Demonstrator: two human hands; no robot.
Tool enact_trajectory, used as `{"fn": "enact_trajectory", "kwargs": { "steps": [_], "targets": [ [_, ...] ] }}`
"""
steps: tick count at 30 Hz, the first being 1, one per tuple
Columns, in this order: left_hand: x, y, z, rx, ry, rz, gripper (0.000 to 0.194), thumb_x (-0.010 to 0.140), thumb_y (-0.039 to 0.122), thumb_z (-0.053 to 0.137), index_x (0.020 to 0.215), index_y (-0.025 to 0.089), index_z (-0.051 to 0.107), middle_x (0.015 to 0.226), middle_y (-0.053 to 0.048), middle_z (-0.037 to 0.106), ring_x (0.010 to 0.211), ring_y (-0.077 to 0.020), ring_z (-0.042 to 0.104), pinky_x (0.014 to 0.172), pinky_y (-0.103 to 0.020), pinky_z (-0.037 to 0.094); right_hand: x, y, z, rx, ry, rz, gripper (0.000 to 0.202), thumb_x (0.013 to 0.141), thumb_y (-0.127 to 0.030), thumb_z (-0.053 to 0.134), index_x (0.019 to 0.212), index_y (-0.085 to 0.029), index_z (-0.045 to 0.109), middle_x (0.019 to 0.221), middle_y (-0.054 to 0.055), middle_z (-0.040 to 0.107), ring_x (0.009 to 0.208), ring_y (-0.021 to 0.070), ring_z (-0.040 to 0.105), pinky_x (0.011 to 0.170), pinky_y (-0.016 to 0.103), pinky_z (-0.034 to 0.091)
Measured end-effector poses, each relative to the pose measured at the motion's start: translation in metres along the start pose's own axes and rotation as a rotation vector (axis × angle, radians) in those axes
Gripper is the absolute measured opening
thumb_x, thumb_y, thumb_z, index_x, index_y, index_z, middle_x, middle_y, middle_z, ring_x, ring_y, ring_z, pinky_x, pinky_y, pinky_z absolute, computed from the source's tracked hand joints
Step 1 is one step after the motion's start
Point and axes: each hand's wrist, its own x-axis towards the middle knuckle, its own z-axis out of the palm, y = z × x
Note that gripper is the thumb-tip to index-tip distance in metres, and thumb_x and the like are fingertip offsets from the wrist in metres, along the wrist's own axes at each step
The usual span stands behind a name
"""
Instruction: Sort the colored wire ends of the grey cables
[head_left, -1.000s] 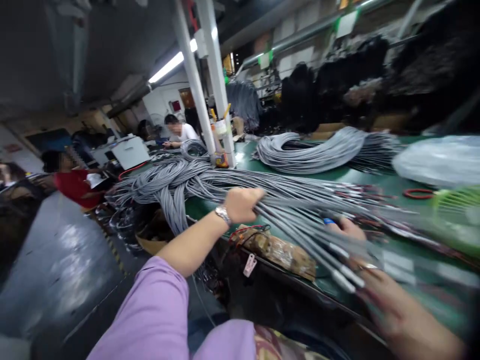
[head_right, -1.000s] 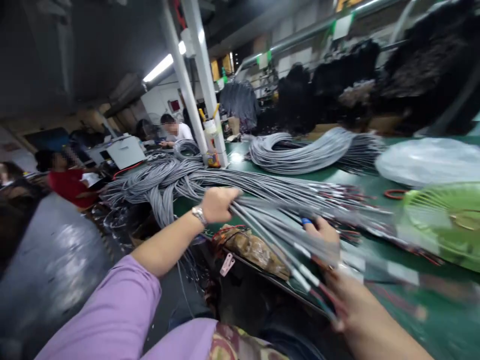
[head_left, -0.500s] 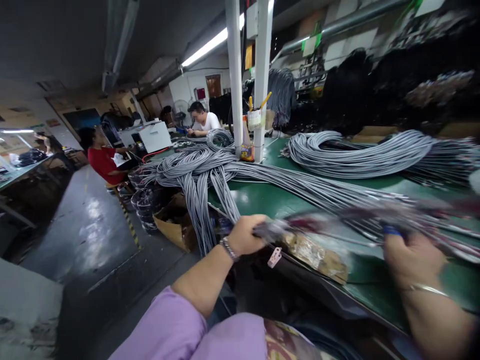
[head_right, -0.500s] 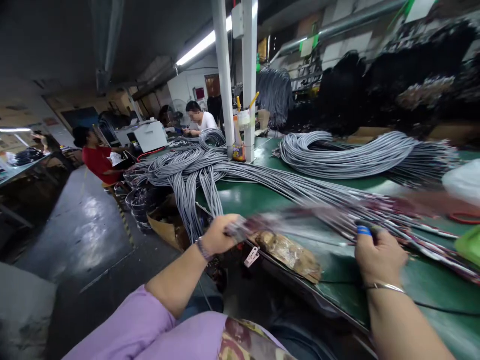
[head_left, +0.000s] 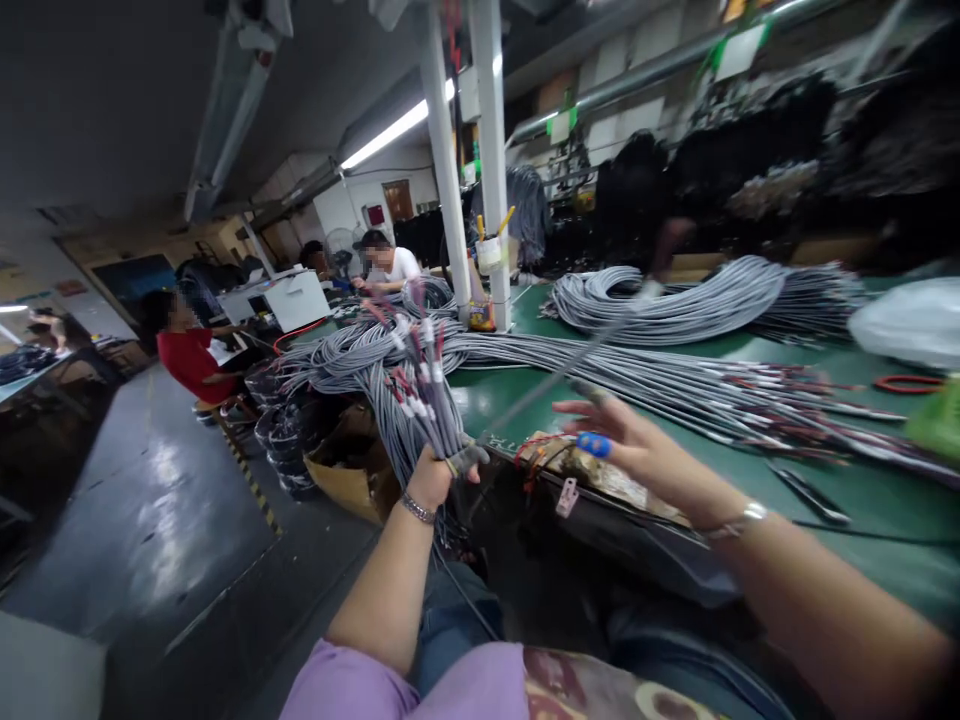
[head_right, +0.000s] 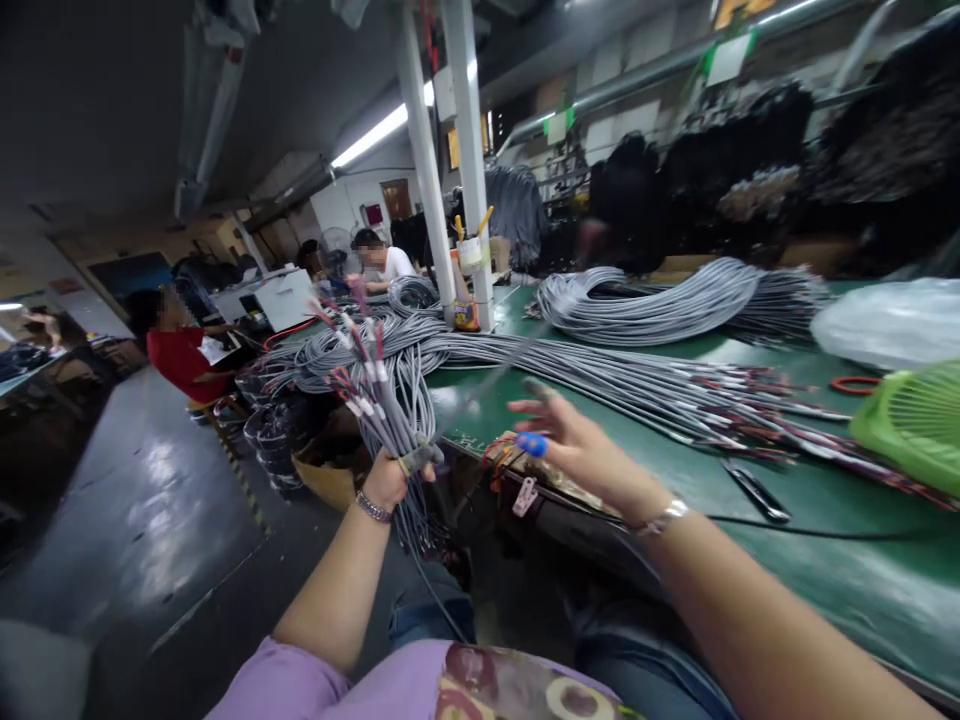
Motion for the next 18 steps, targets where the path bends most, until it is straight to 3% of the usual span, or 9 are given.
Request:
{"fn": "enact_trajectory", "kwargs": {
  "steps": [1,3,7,11,14,16,18],
  "targets": [
    [0.0,0.0,0.004,0.071,-0.055,-0.004,0.039,0.072,0.048,0.07,0.056,0.013,0.064,0.05,-0.002,0.06,0.052,-0.0127,0.056,0.058,-0.027,0.046,0.001,-0.007,0.017,0.061,-0.076,-0.046,0.071,0.068,-0.044,0.075,0.13,-0.025,0.046,0.135,0.016,0.051,0.109,0.027,0.058,0.086,0.039,0.05],
    [0.001,-0.001,0.01,0.194,-0.167,-0.027,0.04,0.072,0.049,0.07,0.055,0.013,0.064,0.049,-0.002,0.059,0.05,-0.0122,0.055,0.056,-0.026,0.046,0.003,-0.017,0.044,0.164,-0.088,-0.136,0.076,0.066,-0.05,0.076,0.131,-0.027,0.045,0.135,0.013,0.05,0.112,0.0275,0.057,0.086,0.041,0.051],
    [0.002,-0.008,0.013,0.327,-0.346,-0.055,0.04,0.067,0.05,0.074,0.058,0.011,0.067,0.054,-0.004,0.063,0.053,-0.014,0.058,0.052,-0.025,0.046,0.003,-0.028,0.068,0.364,0.161,-0.196,0.05,0.078,-0.053,0.065,0.119,-0.025,0.056,0.111,0.008,0.063,0.096,0.02,0.062,0.076,0.032,0.054],
    [-0.003,-0.016,0.008,0.174,-0.334,-0.064,0.041,0.069,0.052,0.072,0.071,0.011,0.072,0.066,-0.008,0.069,0.062,-0.0171,0.063,0.062,-0.029,0.052,-0.015,-0.025,0.068,0.438,0.28,-0.172,0.036,0.084,-0.053,0.056,0.101,-0.022,0.06,0.088,0.004,0.065,0.061,0.011,0.057,0.052,0.024,0.047],
    [-0.009,-0.019,0.002,0.101,-0.291,-0.046,0.042,0.074,0.052,0.069,0.078,0.011,0.073,0.074,-0.01,0.07,0.067,-0.0183,0.064,0.067,-0.032,0.053,-0.037,-0.005,0.069,0.348,0.297,-0.118,0.037,0.087,-0.049,0.053,0.111,-0.022,0.057,0.087,0.003,0.064,0.048,0.0066,0.045,0.042,0.02,0.038],
    [-0.012,-0.02,-0.001,0.132,-0.29,-0.051,0.041,0.078,0.05,0.065,0.079,0.01,0.073,0.07,-0.01,0.068,0.065,-0.0173,0.062,0.065,-0.03,0.052,-0.05,0.012,0.074,0.196,0.23,-0.014,0.039,0.089,-0.049,0.05,0.113,-0.02,0.058,0.085,0.005,0.064,0.049,0.008,0.048,0.043,0.021,0.04],
    [-0.013,-0.023,-0.002,0.192,-0.318,-0.073,0.039,0.079,0.048,0.064,0.077,0.01,0.072,0.064,-0.007,0.065,0.059,-0.0151,0.059,0.061,-0.028,0.049,-0.058,0.024,0.08,0.029,0.162,-0.047,0.044,0.088,-0.051,0.05,0.118,-0.02,0.058,0.096,0.01,0.065,0.072,0.0161,0.061,0.057,0.027,0.051]
  ]
}}
